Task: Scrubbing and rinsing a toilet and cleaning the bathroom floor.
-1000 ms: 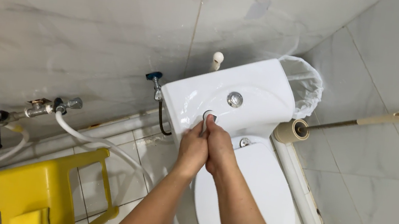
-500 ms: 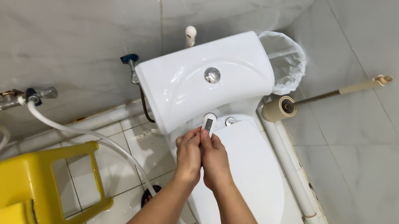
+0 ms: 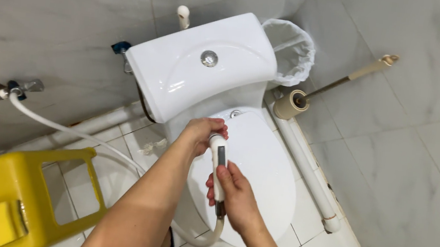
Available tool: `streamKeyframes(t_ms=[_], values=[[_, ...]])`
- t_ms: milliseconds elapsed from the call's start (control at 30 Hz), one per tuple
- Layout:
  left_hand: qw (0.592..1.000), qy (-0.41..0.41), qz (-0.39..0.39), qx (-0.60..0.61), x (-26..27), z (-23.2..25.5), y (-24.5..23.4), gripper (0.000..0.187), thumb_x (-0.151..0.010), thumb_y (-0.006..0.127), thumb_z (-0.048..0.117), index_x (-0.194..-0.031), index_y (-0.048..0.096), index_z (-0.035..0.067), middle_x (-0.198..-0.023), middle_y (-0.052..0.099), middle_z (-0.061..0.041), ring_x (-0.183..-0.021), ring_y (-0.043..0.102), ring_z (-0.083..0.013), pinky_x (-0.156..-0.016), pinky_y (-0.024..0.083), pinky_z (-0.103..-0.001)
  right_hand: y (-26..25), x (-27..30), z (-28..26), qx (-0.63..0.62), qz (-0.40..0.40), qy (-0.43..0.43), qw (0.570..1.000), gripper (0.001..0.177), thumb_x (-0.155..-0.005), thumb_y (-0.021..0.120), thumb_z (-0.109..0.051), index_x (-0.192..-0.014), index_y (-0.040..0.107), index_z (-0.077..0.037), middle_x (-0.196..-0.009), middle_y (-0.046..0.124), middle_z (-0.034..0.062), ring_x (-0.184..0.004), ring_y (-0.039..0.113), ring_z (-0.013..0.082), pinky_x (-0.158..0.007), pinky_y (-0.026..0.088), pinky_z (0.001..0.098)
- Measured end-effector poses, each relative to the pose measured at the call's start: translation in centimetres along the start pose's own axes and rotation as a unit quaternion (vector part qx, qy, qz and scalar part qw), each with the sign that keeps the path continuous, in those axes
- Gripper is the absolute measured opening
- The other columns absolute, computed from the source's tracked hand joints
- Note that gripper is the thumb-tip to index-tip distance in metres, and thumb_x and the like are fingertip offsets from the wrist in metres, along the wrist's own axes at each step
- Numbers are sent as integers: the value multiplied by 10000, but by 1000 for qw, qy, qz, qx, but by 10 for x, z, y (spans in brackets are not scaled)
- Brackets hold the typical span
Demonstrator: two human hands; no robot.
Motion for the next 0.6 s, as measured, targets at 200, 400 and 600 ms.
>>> streamKeyframes(t_ms=[200,400,600], values=[[999,13,-38,-2,-22,-44,5,215,-912,675,15,-1110,690,-66,-969,752,-150,-771,752,-211,-723,629,-330,-5,57,-14,-7,-46,-25,999,345,-1033,524,-371,-1099,597,-40,-834,641,38,-639,576,114,-554,501,276],[990,27,140,23,-2,-62,-14,225,-922,638,250,-943,690,32,-872,695,-87,-634,567,-194,-541,456,-387,-19,93,-7,7,-65,-30,997,337,-1025,524,-377,-1091,594,-54,-829,629,27,-642,568,99,-550,491,267],[963,4,202,-179,61,-70,4,119,-850,682,-5,-905,586,-49,-791,534,-138,-664,486,-280,-538,325,-453,-48,108,15,42,-39,-24,998,348,-1031,512,-390,-1087,590,-56,-811,613,18,-625,548,95,-535,484,267]])
Point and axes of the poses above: each hand's wrist, its own x-axis away from the middle knuckle, its own y-axis out of the palm, z = x × y, the point moved 8 cm from there along -x, towards the middle knuckle
